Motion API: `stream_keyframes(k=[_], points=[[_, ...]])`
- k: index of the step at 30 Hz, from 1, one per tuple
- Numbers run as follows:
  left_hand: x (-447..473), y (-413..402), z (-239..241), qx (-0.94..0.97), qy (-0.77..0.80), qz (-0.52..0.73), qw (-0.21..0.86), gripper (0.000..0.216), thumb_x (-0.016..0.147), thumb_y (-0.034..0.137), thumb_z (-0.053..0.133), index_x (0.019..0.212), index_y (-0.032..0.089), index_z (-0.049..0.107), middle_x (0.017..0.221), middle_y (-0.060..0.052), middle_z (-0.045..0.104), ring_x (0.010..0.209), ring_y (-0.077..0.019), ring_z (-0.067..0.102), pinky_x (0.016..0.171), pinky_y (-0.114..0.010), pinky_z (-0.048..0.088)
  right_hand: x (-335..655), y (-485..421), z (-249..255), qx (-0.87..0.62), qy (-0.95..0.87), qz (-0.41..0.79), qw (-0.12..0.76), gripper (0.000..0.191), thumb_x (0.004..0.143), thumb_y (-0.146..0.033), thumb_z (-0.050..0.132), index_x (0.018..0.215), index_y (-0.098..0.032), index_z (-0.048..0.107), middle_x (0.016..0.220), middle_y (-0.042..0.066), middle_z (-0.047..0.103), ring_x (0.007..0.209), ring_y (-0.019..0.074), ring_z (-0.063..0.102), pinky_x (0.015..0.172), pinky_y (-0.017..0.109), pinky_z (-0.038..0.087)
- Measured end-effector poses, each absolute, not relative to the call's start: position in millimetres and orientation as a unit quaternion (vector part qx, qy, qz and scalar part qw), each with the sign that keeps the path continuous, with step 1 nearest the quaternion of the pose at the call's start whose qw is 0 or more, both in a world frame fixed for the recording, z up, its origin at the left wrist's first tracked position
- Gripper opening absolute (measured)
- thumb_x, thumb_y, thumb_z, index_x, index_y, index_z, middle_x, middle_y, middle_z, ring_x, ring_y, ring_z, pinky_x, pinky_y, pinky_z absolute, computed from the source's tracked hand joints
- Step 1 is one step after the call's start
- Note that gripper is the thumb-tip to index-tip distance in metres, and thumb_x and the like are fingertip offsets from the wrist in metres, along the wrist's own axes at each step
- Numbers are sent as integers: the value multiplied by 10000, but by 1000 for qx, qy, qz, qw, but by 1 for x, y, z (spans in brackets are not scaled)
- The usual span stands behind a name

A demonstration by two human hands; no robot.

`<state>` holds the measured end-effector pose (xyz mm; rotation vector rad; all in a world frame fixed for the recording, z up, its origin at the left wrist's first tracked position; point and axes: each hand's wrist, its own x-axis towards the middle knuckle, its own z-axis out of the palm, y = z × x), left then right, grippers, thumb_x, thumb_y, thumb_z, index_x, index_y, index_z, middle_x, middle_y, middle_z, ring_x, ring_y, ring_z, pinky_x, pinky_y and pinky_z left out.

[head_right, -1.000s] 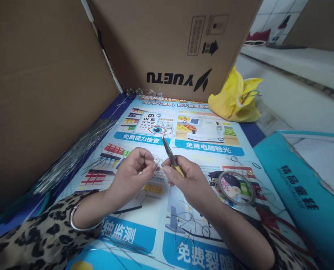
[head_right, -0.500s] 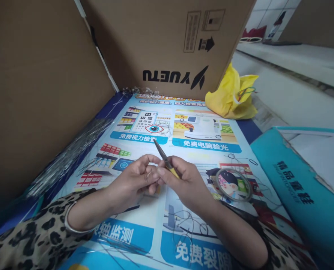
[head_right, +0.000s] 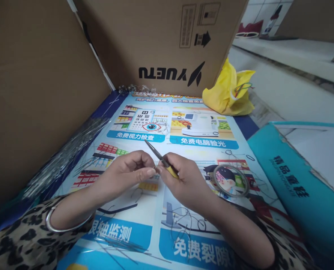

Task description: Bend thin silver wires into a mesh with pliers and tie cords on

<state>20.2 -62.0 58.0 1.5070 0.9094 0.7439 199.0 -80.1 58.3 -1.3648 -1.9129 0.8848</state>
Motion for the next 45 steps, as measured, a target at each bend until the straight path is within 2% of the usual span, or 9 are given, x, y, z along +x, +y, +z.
stream_keyframes(k=[4,7,11,23,29,33,36,40,45], points=[[21,-60,54,648,388,336,563,155,778,274,585,709,136,568,732,-20,594,707,-120,529,663,-250,407,196,-80,56,-517,-715,348,316,147,814,-312,488,736,-192,522,614,-38,471,563,91,415,514,206,347],[22,-58,53,595,375,428,567,118,785,230,582,712,146,545,889,-33,619,823,-134,571,759,-271,430,195,-79,53,-519,-698,366,330,122,820,-305,485,793,-199,539,665,-28,505,611,103,452,562,216,373],[24,-58,49,516,340,519,591,118,794,222,580,722,156,515,942,-18,616,848,-135,603,818,-308,446,192,-79,48,-520,-670,413,332,143,820,-333,490,799,-203,547,678,-30,518,623,107,464,573,220,385],[33,-69,38,481,297,496,659,99,810,209,564,738,155,523,924,-23,634,882,-129,585,842,-295,422,187,-83,42,-530,-662,374,375,154,804,-318,507,718,-190,508,647,-36,493,608,104,443,551,218,367],[28,-66,43,597,391,438,547,118,788,260,591,863,170,602,835,-25,630,783,-138,567,737,-270,440,187,-84,43,-545,-700,320,333,116,814,-290,475,774,-196,530,659,-30,499,615,118,457,557,237,356],[25,-63,45,681,400,422,444,92,791,226,583,759,177,655,779,-16,648,761,-131,578,736,-253,440,186,-84,42,-538,-711,320,321,125,818,-294,475,760,-195,525,663,-26,499,624,119,458,569,243,350],[24,-60,45,666,400,452,439,81,792,213,581,753,168,636,765,-18,646,742,-129,595,714,-252,461,187,-84,42,-524,-683,375,343,133,818,-316,497,771,-193,521,690,-24,512,649,116,469,594,243,361],[21,-52,44,572,371,552,481,81,815,231,554,829,158,585,849,-35,657,750,-145,647,719,-280,507,188,-87,40,-428,-577,573,394,193,865,-365,443,853,-188,517,663,-20,532,609,114,508,603,263,394],[19,-47,45,503,344,604,513,68,842,231,519,840,165,506,815,-17,671,707,-134,666,687,-268,524,180,-96,35,-317,-461,744,366,228,876,-348,423,869,-149,534,691,41,596,572,148,578,528,275,392]])
